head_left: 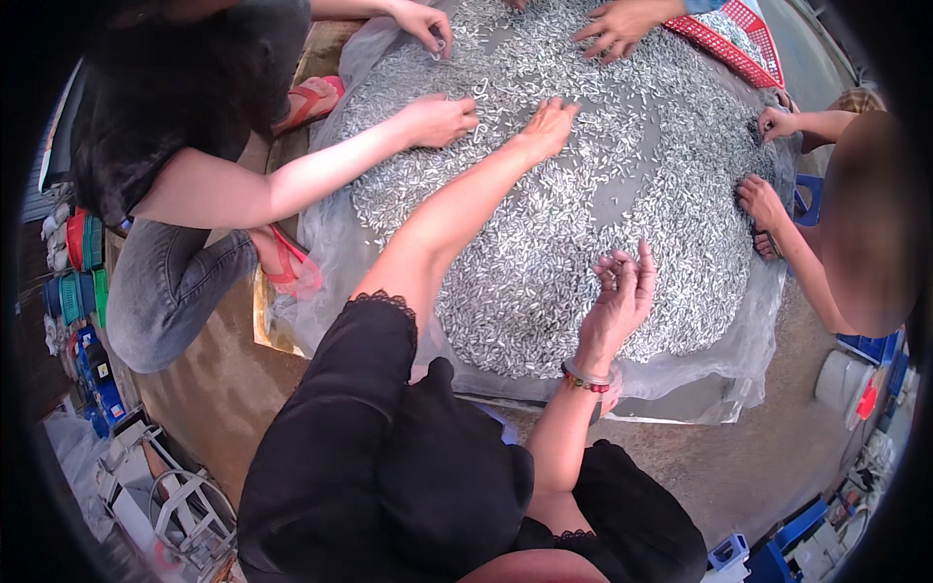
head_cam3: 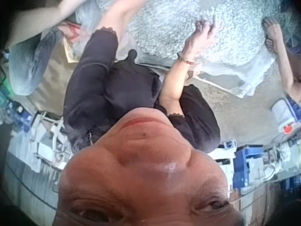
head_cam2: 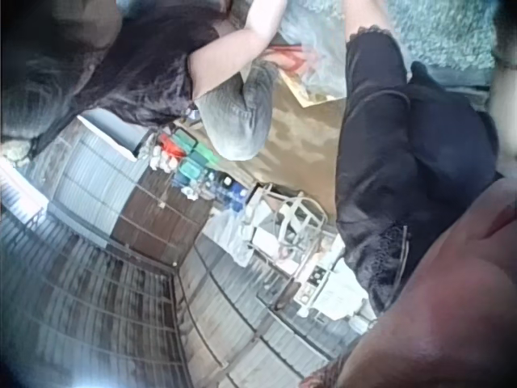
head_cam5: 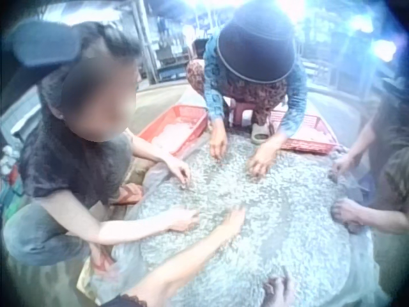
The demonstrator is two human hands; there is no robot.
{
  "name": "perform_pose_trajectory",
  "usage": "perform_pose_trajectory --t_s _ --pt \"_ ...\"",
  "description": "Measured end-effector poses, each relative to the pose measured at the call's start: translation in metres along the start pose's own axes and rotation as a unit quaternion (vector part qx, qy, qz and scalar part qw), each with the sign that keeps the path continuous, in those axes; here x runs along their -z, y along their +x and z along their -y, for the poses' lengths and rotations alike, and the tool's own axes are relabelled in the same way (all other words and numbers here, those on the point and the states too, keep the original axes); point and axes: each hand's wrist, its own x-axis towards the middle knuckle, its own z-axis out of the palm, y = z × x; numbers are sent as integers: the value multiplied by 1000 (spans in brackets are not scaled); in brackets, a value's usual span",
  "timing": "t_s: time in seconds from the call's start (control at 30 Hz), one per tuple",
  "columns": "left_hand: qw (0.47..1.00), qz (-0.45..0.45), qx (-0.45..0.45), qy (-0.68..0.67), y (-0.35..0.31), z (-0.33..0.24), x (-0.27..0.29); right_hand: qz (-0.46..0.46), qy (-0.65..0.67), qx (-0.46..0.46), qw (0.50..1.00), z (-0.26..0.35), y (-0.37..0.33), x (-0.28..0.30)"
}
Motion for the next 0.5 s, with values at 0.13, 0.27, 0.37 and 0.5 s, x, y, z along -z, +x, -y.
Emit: perform_pose_trajectory --t_s 0.13,0.27,0.37,0.5 --pt "999 16 -29 16 8 -12 -13 16 9 -33 999 -6 -1 -6" --pt "984 152 -94 22 -10 -15 -29 29 5 -51 998 -8 7 -3" --pt "963 237 -81 -97 -59 -29 -29 34 9 -52 998 -4 14 10" --pt "841 316 159 -409 -122 -53 35 13 27 -44 999 3 19 31"
